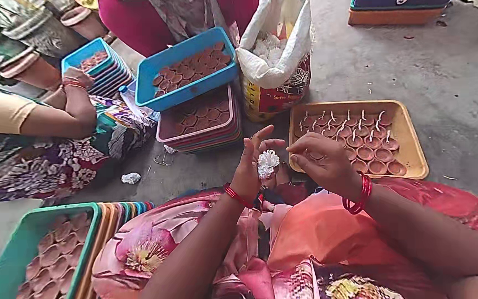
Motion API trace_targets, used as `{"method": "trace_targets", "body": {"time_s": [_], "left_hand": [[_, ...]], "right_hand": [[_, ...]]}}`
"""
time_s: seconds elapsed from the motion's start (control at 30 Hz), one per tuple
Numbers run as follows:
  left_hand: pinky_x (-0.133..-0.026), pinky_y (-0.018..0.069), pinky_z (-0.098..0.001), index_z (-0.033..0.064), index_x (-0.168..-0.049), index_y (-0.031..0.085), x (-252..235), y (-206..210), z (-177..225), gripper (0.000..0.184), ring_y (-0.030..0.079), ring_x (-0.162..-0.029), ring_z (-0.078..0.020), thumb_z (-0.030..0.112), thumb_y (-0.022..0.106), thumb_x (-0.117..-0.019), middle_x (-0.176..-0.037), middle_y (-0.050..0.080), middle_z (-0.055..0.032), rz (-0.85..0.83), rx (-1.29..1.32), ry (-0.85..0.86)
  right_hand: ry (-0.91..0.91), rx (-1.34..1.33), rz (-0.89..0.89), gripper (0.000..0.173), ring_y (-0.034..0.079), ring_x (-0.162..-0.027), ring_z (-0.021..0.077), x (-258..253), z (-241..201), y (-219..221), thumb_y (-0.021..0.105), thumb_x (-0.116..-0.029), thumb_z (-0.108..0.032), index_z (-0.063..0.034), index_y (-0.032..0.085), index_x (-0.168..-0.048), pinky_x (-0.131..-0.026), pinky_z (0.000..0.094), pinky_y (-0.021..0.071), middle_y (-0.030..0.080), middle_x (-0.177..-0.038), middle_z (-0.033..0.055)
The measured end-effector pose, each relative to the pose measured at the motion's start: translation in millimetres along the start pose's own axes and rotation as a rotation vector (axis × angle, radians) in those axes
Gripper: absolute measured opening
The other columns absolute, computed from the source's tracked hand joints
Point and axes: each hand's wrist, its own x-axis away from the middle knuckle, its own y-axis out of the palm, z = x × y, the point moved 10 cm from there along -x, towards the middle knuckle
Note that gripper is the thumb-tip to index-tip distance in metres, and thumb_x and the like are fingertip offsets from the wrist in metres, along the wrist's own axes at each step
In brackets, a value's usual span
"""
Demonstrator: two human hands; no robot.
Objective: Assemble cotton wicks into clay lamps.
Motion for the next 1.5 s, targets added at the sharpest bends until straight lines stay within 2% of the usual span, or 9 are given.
{"method": "trace_targets", "body": {"time_s": [0.13, 0.23, 0.3, 0.4, 0.5, 0.87, 1.0, 1.3, 1.5], "left_hand": [[-0.055, 0.0485, -0.0163, 0.0185, -0.15, 0.038, 2, 2, 2, 0.084, 0.061, -0.072, -0.0029, 0.081, 0.033, -0.0932, -0.117, 0.068, 0.0039, 0.029, -0.067, 0.027], [-0.059, 0.0495, -0.016, 0.0172, -0.148, 0.04, 2, 6, 1, 0.088, 0.061, -0.076, -0.0012, 0.083, 0.037, -0.0901, -0.113, 0.066, 0.0067, 0.029, -0.172, 0.032], [-0.067, 0.0506, -0.0169, 0.0142, -0.147, 0.041, 4, 8, 2, 0.065, 0.06, -0.082, -0.0005, 0.061, 0.045, -0.1012, -0.109, 0.063, 0.0075, 0.033, -0.254, 0.031], [-0.069, 0.0548, -0.02, 0.0064, -0.13, 0.052, 6, 8, 6, 0.043, 0.061, -0.079, -0.0014, 0.012, 0.064, -0.0893, -0.099, 0.062, 0.0048, 0.087, -0.313, 0.044], [-0.065, 0.0545, -0.0193, 0.0057, -0.109, 0.063, 8, 2, 6, 0.025, 0.062, -0.073, -0.0014, -0.002, 0.065, -0.0856, -0.09, 0.066, 0.0034, 0.169, -0.319, 0.041], [-0.054, 0.0451, -0.0169, 0.0111, -0.096, 0.062, 9, -6, -10, 0.016, 0.053, -0.058, -0.0017, -0.004, 0.058, -0.0924, -0.076, 0.063, 0.0031, 0.243, -0.081, -0.131], [-0.053, 0.0457, -0.0165, 0.0107, -0.097, 0.061, 10, -7, -9, 0.016, 0.053, -0.057, -0.0015, -0.005, 0.058, -0.0918, -0.076, 0.064, 0.0024, 0.24, -0.08, -0.106], [-0.051, 0.044, -0.0158, 0.0108, -0.096, 0.061, 9, -5, -10, 0.016, 0.052, -0.055, -0.0006, -0.005, 0.059, -0.0905, -0.075, 0.063, 0.0031, 0.231, -0.085, -0.092], [-0.051, 0.0427, -0.0153, 0.0104, -0.096, 0.061, 9, -4, -10, 0.017, 0.05, -0.055, -0.0003, -0.006, 0.06, -0.0903, -0.076, 0.062, 0.0032, 0.232, -0.079, -0.098]], "right_hand": [[0.309, -0.203, -0.079, 0.013, 0.062, -0.077, -0.0019, 8, 21, 17, 0.069, -0.0913, -0.015, -0.0063, 0.073, -0.099, -0.067, 0.014, 0.0535, 0.067, -0.092, -0.0025], [0.364, -0.24, -0.069, 0.01, 0.06, -0.072, -0.0022, 11, 25, 24, 0.071, -0.0902, -0.013, -0.0055, 0.073, -0.097, -0.063, 0.0137, 0.0516, 0.067, -0.091, -0.0021], [0.312, -0.206, -0.035, 0.007, 0.059, -0.07, -0.0028, 10, 24, 22, 0.068, -0.0908, -0.01, -0.0045, 0.072, -0.094, -0.061, 0.0129, 0.0508, 0.067, -0.09, -0.0012], [0.311, -0.181, -0.014, 0.007, 0.059, -0.071, -0.0027, 10, 27, 18, 0.065, -0.0916, -0.01, -0.0052, 0.071, -0.093, -0.062, 0.0131, 0.0505, 0.067, -0.089, -0.0015], [0.309, -0.178, -0.001, 0.007, 0.059, -0.071, -0.0019, 11, 29, 14, 0.064, -0.092, -0.01, -0.0058, 0.069, -0.093, -0.062, 0.014, 0.0502, 0.066, -0.088, -0.0019], [0.359, -0.394, -0.024, 0.009, 0.055, -0.062, -0.0014, 12, 37, 19, 0.057, -0.0947, -0.005, -0.0074, 0.065, -0.097, -0.053, 0.0139, 0.0466, 0.064, -0.081, -0.0047], [0.346, -0.361, -0.02, 0.016, 0.064, -0.075, 0.0014, 10, 34, 13, 0.056, -0.095, -0.003, -0.0046, 0.067, -0.107, -0.063, 0.0166, 0.0551, 0.068, -0.095, -0.0013], [0.145, -0.161, -0.03, 0.015, 0.065, -0.085, 0.0011, 5, 20, 9, 0.063, -0.0909, -0.004, -0.0016, 0.072, -0.103, -0.075, 0.017, 0.0548, 0.071, -0.097, 0.0009], [0.106, -0.114, -0.038, 0.011, 0.061, -0.077, -0.001, 5, 18, 11, 0.062, -0.0927, -0.004, -0.0008, 0.071, -0.098, -0.069, 0.0139, 0.0522, 0.069, -0.092, 0.0011]]}}
